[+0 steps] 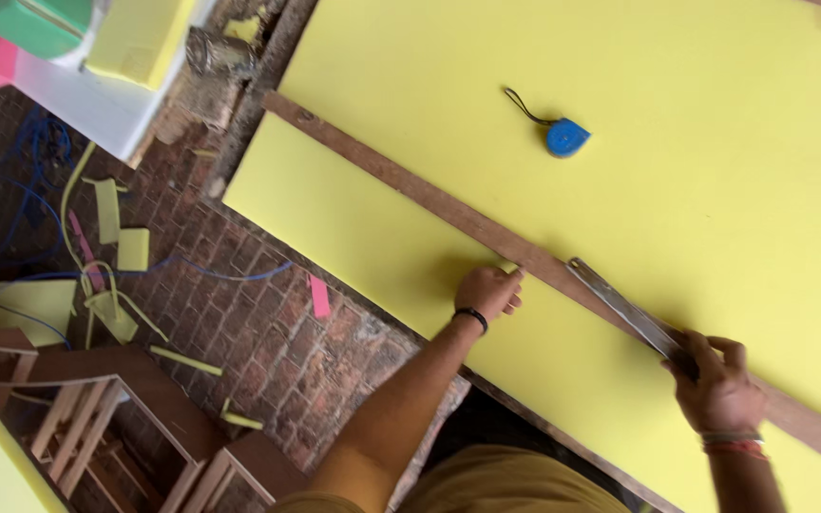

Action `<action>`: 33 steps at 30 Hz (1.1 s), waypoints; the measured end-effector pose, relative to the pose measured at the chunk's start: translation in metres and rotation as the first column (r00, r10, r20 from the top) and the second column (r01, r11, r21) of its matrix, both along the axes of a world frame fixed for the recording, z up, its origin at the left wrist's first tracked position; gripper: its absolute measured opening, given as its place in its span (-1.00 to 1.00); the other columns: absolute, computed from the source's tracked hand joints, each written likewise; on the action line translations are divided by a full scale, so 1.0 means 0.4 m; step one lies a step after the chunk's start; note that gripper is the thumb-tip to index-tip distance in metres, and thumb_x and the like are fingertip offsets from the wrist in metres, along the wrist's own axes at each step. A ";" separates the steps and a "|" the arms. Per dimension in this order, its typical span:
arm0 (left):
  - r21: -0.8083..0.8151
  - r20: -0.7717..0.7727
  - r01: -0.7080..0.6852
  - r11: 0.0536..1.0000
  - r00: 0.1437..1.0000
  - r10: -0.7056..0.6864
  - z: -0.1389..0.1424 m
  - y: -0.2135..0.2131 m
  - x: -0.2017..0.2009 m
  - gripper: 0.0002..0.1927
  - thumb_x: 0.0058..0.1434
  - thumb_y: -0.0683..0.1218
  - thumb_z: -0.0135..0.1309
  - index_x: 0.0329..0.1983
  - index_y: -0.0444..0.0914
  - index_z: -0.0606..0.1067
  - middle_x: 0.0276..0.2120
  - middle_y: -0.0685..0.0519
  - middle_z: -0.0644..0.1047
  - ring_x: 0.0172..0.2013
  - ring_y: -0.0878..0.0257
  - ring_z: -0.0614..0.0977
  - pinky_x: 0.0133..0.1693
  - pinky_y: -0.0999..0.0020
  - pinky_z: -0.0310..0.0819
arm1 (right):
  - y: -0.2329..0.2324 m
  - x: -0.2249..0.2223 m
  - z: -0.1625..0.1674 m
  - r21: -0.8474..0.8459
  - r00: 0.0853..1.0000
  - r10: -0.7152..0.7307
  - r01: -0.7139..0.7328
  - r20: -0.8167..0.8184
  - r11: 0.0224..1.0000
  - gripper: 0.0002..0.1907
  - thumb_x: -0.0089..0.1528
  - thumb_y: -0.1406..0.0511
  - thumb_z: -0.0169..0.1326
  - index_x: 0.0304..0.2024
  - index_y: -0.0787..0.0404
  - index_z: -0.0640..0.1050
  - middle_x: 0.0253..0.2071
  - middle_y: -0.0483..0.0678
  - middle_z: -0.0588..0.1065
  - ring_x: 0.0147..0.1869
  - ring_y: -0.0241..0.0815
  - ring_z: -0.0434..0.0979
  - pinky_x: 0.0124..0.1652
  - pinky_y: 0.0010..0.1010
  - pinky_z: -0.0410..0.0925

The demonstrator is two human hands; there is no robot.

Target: The person applies adhesive with a spray gun onto a curved wooden board, then lays a long yellow foam strip along the glued edge and presses it into place. They then use a hand saw and a measuring tape to measure and mark the foam sheet for further cutting.

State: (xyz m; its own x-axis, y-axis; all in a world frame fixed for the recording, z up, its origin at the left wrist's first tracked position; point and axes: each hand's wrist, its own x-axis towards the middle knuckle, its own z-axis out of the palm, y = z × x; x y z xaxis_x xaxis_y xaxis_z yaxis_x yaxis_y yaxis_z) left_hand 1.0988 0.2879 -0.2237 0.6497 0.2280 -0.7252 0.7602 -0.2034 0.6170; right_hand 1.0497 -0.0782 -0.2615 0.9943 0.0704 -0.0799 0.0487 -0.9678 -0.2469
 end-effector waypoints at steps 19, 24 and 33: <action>0.472 0.632 -0.190 0.861 0.754 -0.180 -0.023 0.408 0.076 -0.76 0.24 -0.17 0.15 -0.01 -0.21 0.51 -0.10 0.02 0.66 -0.04 0.11 0.67 0.00 0.20 0.55 | 0.204 0.065 0.017 0.226 0.989 0.149 -0.150 0.019 0.963 -0.18 -0.05 0.05 0.40 0.24 0.15 0.56 0.11 0.12 0.45 -0.09 -0.02 0.63 -0.07 -0.23 0.56; 0.757 0.449 0.111 0.644 0.628 -0.636 -0.022 0.611 0.161 -0.68 0.18 -0.16 0.15 0.02 -0.23 0.49 0.07 -0.07 0.56 0.21 -0.02 0.51 0.25 0.01 0.28 | 0.442 0.055 0.025 0.169 0.999 0.046 -0.046 0.007 0.984 -0.25 0.03 0.08 0.40 0.26 0.12 0.57 0.16 0.02 0.49 -0.05 -0.05 0.64 -0.12 -0.26 0.54; 0.830 0.370 0.008 0.558 0.741 -0.561 -0.059 1.014 0.219 -0.45 0.15 -0.04 0.20 0.21 -0.25 0.43 0.30 -0.21 0.37 0.37 -0.20 0.27 0.37 -0.17 0.01 | 0.838 0.163 0.088 0.057 0.996 -0.034 0.039 -0.088 0.998 -0.42 0.09 0.12 0.40 0.17 -0.04 0.63 0.10 -0.05 0.54 -0.06 -0.08 0.65 -0.16 -0.23 0.54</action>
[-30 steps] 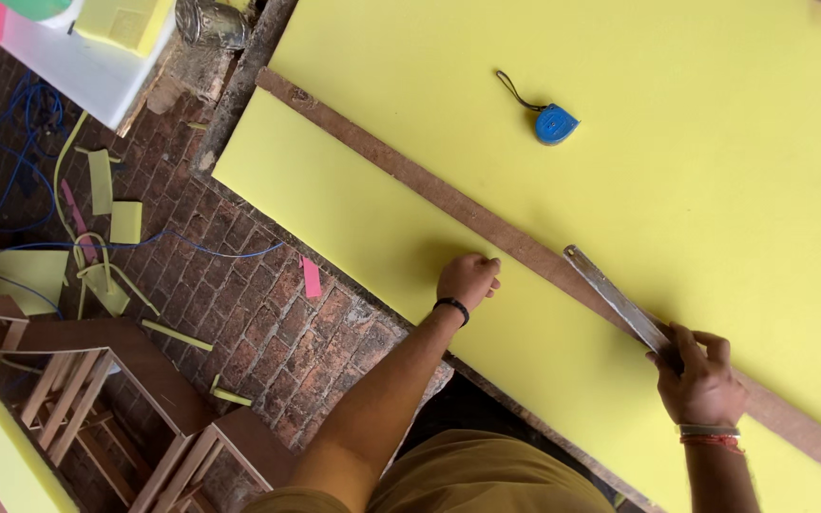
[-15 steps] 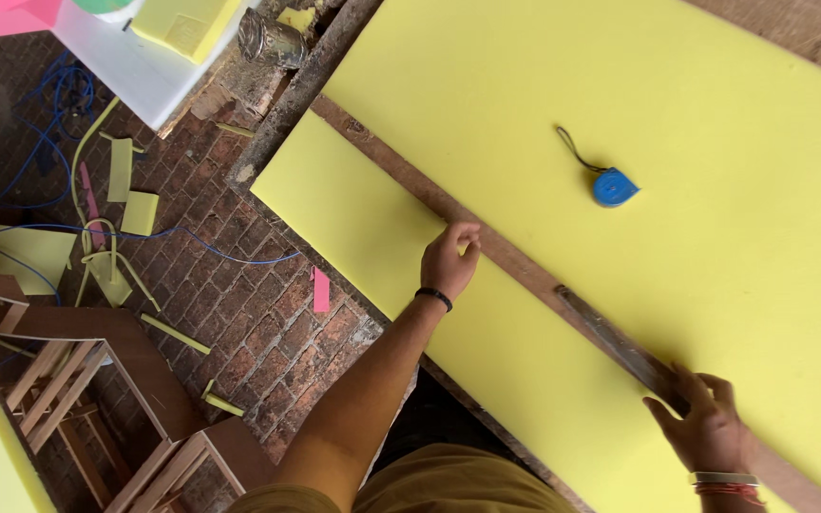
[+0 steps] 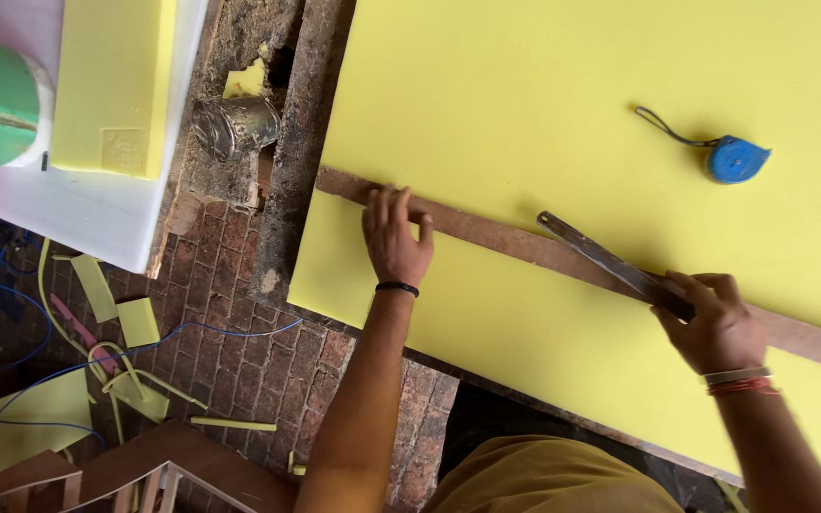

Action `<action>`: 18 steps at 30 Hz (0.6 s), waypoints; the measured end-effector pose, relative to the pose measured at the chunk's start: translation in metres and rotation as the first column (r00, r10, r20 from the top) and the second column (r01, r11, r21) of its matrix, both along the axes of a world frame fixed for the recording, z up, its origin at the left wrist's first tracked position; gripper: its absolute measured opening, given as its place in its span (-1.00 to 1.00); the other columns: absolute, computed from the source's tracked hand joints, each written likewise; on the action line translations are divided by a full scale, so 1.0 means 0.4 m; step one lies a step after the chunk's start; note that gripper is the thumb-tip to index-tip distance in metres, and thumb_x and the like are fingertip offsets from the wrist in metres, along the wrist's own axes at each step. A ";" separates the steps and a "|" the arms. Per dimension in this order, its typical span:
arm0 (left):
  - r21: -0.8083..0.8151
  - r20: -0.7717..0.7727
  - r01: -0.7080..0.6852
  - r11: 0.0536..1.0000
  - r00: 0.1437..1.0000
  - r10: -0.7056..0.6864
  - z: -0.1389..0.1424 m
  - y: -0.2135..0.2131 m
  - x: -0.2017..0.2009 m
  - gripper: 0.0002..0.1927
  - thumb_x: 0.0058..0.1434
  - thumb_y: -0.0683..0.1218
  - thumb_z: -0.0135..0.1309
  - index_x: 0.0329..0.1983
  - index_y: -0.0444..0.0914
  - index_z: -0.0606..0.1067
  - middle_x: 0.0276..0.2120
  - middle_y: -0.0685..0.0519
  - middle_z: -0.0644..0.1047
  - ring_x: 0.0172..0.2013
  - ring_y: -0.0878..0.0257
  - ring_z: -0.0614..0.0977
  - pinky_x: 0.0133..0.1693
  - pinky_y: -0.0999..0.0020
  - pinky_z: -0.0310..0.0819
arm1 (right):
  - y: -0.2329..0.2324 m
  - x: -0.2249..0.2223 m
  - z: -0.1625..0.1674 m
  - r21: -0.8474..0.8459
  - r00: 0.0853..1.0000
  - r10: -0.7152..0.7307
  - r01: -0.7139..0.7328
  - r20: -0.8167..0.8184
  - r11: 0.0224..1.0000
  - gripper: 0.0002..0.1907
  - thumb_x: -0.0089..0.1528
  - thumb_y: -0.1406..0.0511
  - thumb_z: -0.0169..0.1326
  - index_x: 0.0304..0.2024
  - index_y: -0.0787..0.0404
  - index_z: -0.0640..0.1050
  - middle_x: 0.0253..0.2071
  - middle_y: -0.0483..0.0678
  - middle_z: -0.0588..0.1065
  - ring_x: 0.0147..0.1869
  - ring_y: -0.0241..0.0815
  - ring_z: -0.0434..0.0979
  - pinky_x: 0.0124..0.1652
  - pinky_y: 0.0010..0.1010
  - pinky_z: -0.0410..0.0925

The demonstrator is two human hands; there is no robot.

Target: The person applies adhesive with a spray gun onto a curved wooden board, then lays a long yellow foam strip along the glued edge and presses it into place. They then use a hand saw and a measuring tape to measure and mark the foam sheet for further cutting.

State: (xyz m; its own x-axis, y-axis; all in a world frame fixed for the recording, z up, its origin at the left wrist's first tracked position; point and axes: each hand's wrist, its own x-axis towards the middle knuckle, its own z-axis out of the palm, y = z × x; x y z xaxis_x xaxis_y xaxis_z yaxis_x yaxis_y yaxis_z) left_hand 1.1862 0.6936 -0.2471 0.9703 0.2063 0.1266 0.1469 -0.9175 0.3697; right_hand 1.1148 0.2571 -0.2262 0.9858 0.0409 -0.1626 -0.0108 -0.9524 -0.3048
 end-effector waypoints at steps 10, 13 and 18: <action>-0.014 -0.072 -0.181 0.983 0.981 0.180 -0.038 0.216 0.080 -0.70 0.23 -0.05 0.27 0.02 -0.10 0.53 0.24 -0.12 0.45 0.36 -0.07 0.37 0.42 -0.05 0.18 | 0.022 -0.052 -0.005 -0.039 1.000 -0.013 0.013 -0.007 0.999 -0.52 0.08 0.10 0.42 0.06 -0.13 0.67 -0.05 -0.20 0.57 -0.19 -0.28 0.65 -0.24 -0.42 0.53; -0.036 0.066 -0.263 0.964 0.962 0.265 -0.026 0.243 0.133 -0.54 0.08 -0.12 0.32 0.06 -0.24 0.51 0.20 -0.32 0.38 0.27 -0.21 0.33 0.24 -0.12 0.21 | 0.040 -0.036 -0.013 -0.065 1.000 0.000 0.002 0.029 0.998 -0.49 0.09 0.08 0.42 0.10 -0.13 0.67 0.00 -0.18 0.56 -0.15 -0.27 0.66 -0.22 -0.44 0.54; -0.415 -0.203 -0.559 0.717 0.826 0.527 -0.049 0.319 0.170 -0.59 0.28 -0.10 0.17 0.20 -0.19 0.45 0.18 -0.09 0.46 0.17 0.07 0.51 0.17 0.14 0.44 | 0.045 -0.024 -0.023 -0.126 0.999 -0.006 0.001 -0.038 0.992 -0.46 0.10 0.06 0.44 0.15 -0.14 0.67 -0.01 -0.20 0.57 -0.18 -0.27 0.67 -0.28 -0.43 0.54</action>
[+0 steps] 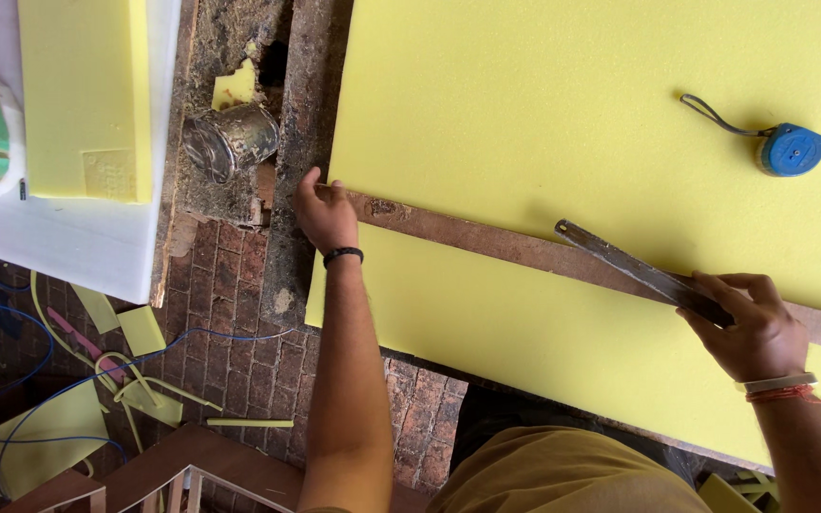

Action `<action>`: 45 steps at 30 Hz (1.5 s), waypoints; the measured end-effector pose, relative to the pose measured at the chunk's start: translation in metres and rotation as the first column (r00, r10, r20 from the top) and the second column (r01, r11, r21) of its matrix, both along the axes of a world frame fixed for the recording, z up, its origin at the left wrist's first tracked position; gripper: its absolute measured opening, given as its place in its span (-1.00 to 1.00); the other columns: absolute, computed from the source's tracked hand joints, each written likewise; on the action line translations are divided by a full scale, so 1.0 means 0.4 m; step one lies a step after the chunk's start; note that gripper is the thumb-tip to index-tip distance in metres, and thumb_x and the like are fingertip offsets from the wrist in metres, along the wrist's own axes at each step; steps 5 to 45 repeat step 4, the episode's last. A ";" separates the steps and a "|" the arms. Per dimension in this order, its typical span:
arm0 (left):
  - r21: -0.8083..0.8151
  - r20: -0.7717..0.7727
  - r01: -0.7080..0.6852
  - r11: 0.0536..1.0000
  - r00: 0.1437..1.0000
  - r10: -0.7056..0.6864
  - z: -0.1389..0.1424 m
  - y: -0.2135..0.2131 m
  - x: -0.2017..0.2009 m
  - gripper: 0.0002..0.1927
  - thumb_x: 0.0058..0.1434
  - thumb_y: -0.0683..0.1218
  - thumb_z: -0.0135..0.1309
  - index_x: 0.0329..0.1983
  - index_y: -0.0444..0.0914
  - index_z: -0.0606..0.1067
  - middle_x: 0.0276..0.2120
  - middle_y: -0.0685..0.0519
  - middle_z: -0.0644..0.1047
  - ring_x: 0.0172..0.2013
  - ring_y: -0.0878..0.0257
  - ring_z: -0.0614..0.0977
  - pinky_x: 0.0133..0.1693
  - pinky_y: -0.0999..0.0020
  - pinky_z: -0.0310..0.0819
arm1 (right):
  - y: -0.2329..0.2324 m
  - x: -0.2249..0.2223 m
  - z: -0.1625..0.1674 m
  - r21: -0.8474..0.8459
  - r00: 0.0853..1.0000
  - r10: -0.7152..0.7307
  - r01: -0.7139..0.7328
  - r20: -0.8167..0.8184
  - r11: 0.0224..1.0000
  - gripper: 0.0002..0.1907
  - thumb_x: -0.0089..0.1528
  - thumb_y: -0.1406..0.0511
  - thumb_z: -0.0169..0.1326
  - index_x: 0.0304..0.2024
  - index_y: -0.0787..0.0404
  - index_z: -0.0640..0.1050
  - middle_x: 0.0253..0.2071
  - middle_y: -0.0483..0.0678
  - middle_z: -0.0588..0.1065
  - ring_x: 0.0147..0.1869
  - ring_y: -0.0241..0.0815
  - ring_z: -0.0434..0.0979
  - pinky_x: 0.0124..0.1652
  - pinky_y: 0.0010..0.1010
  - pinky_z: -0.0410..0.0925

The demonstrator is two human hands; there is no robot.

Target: The person applies adhesive with a spray gun onto a curved wooden board, then lays a long yellow foam strip along the glued edge and presses it into place. They then use a hand saw and a measuring tape to measure and mark the foam sheet for further cutting.

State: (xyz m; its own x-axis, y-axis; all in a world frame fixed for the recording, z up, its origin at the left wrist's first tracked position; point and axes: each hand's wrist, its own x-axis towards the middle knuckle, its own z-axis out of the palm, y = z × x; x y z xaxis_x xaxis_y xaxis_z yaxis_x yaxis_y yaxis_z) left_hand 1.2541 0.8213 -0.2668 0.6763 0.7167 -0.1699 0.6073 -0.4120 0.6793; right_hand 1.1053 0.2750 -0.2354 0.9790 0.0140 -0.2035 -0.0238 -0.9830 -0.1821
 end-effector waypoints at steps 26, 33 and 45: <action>-0.165 0.163 0.075 0.983 0.985 -0.048 -0.080 0.074 -0.006 -0.62 0.37 -0.08 0.13 0.25 -0.12 0.50 0.21 -0.06 0.58 0.16 0.08 0.65 0.22 0.19 0.60 | -0.025 0.001 -0.024 0.094 0.997 -0.017 0.010 0.070 0.995 -0.50 0.15 0.07 0.41 0.14 -0.11 0.65 0.05 -0.16 0.56 -0.13 -0.28 0.67 -0.19 -0.49 0.54; -0.165 0.163 0.075 0.983 0.985 -0.048 -0.080 0.074 -0.006 -0.62 0.37 -0.08 0.13 0.25 -0.12 0.50 0.21 -0.06 0.58 0.16 0.08 0.65 0.22 0.19 0.60 | -0.025 0.001 -0.024 0.094 0.997 -0.017 0.010 0.070 0.995 -0.50 0.15 0.07 0.41 0.14 -0.11 0.65 0.05 -0.16 0.56 -0.13 -0.28 0.67 -0.19 -0.49 0.54; -0.165 0.163 0.075 0.983 0.985 -0.048 -0.080 0.074 -0.006 -0.62 0.37 -0.08 0.13 0.25 -0.12 0.50 0.21 -0.06 0.58 0.16 0.08 0.65 0.22 0.19 0.60 | -0.025 0.001 -0.024 0.094 0.997 -0.017 0.010 0.070 0.995 -0.50 0.15 0.07 0.41 0.14 -0.11 0.65 0.05 -0.16 0.56 -0.13 -0.28 0.67 -0.19 -0.49 0.54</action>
